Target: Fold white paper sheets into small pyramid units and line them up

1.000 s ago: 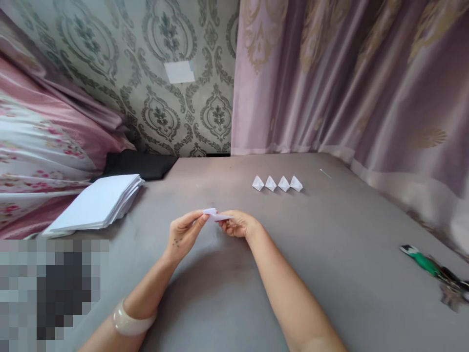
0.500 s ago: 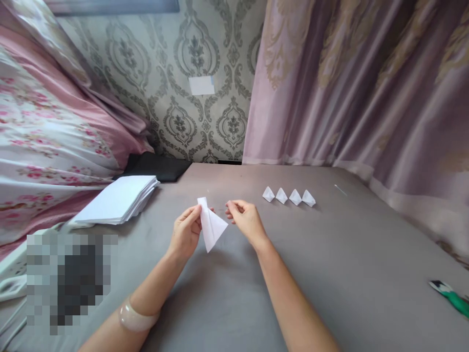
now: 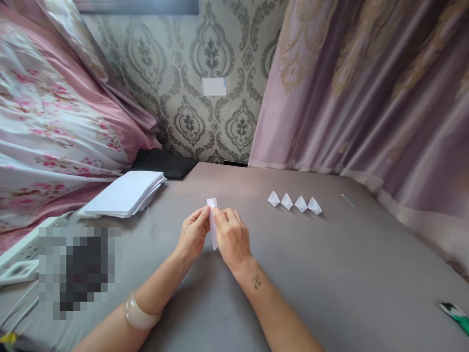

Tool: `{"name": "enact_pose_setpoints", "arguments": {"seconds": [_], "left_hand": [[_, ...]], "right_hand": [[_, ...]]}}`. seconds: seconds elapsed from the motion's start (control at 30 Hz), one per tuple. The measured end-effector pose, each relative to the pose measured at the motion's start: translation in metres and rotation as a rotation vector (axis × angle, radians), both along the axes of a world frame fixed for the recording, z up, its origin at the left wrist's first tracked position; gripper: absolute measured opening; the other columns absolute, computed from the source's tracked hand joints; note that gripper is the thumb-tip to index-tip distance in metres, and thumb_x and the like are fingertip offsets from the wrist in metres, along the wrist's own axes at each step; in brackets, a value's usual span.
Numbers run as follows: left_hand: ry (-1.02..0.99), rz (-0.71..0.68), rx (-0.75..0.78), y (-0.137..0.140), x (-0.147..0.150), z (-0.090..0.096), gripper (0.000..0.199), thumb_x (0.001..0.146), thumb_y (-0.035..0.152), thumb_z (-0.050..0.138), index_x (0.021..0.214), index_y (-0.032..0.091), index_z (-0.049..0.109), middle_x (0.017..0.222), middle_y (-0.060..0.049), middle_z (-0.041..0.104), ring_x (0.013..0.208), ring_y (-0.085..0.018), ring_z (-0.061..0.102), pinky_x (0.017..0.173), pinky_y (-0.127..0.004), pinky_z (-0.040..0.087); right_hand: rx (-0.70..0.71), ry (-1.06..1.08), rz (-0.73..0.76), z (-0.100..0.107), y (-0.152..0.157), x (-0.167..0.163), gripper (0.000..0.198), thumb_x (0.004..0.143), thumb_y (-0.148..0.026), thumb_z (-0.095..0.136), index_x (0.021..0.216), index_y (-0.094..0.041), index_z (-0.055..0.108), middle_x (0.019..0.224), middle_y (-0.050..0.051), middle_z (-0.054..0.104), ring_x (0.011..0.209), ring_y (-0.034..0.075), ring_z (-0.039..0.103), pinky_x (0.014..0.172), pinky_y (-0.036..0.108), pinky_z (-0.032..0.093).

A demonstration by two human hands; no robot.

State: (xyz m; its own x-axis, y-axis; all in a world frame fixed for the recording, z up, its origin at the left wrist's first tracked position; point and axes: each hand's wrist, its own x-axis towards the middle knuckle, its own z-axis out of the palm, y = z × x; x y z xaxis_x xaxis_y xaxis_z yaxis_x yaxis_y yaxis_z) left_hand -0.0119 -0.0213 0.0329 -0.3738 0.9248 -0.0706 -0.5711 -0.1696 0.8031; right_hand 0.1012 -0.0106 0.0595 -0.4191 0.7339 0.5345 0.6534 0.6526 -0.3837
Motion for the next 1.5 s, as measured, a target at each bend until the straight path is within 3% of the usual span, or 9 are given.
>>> {"name": "enact_pose_setpoints", "arguments": {"seconds": [0.2,0.43,0.57,0.7,0.9,1.07,1.2,1.5], "left_hand": [[0.029,0.005,0.003,0.0,0.001,-0.002,0.03,0.073,0.038,0.071,0.09,0.013,0.069,0.079,-0.005,0.069,0.069,-0.011,0.06,0.067,-0.023,0.046],[0.049,0.017,0.003,-0.001,0.001,-0.002,0.044,0.069,0.033,0.074,0.108,0.014,0.065,0.096,-0.008,0.069,0.075,-0.013,0.061,0.072,-0.025,0.047],[0.078,0.011,0.0,-0.003,0.002,-0.001,0.053,0.07,0.032,0.073,0.119,0.017,0.06,0.086,-0.004,0.069,0.071,-0.011,0.06,0.068,-0.022,0.045],[0.083,0.013,-0.003,-0.003,0.002,-0.001,0.052,0.071,0.032,0.073,0.119,0.018,0.061,0.082,-0.003,0.069,0.069,-0.01,0.059,0.066,-0.021,0.044],[0.088,-0.003,-0.014,-0.004,0.002,-0.001,0.05,0.071,0.031,0.073,0.118,0.019,0.062,0.091,-0.006,0.071,0.073,-0.012,0.061,0.068,-0.022,0.045],[0.138,-0.018,-0.008,-0.007,0.008,0.0,0.049,0.071,0.031,0.073,0.117,0.018,0.063,0.092,-0.007,0.071,0.073,-0.013,0.062,0.067,-0.022,0.045],[0.188,-0.03,0.001,-0.011,0.014,0.002,0.046,0.073,0.03,0.07,0.116,0.018,0.064,0.091,-0.006,0.072,0.074,-0.013,0.061,0.069,-0.022,0.045],[0.28,-0.026,0.032,-0.012,0.017,0.005,0.041,0.077,0.03,0.066,0.116,0.019,0.064,0.087,-0.003,0.071,0.075,-0.013,0.06,0.072,-0.023,0.045]], "right_hand": [[0.094,-0.12,-0.016,-0.008,0.001,0.0,0.039,0.095,-0.021,0.039,0.132,-0.026,0.048,0.091,0.008,0.061,0.087,0.021,0.055,0.064,0.028,0.046],[0.1,-0.14,-0.014,-0.009,0.002,-0.001,0.04,0.095,-0.021,0.036,0.134,-0.023,0.045,0.093,0.009,0.06,0.089,0.022,0.055,0.062,0.03,0.047],[0.092,-0.138,-0.011,-0.008,0.003,-0.001,0.039,0.096,-0.022,0.035,0.133,-0.022,0.046,0.093,0.01,0.06,0.089,0.022,0.055,0.062,0.03,0.048],[0.04,-0.115,0.005,-0.007,0.003,-0.001,0.038,0.096,-0.023,0.035,0.131,-0.02,0.048,0.093,0.009,0.06,0.091,0.023,0.056,0.067,0.031,0.049],[-0.1,0.085,0.068,-0.005,0.005,0.0,0.034,0.095,-0.026,0.036,0.123,-0.022,0.055,0.097,0.008,0.06,0.092,0.02,0.058,0.077,0.03,0.048],[-0.09,0.232,-0.029,-0.003,0.006,-0.001,0.025,0.091,-0.029,0.045,0.104,-0.022,0.065,0.098,0.008,0.061,0.091,0.019,0.058,0.076,0.028,0.047],[-0.065,0.178,-0.118,-0.003,0.004,0.001,0.021,0.09,-0.027,0.047,0.097,-0.022,0.066,0.092,0.007,0.065,0.088,0.02,0.06,0.077,0.03,0.045],[-0.027,0.033,-0.157,0.002,0.004,0.006,0.032,0.093,-0.026,0.042,0.118,-0.023,0.061,0.091,0.009,0.065,0.089,0.022,0.059,0.072,0.029,0.043]]}}
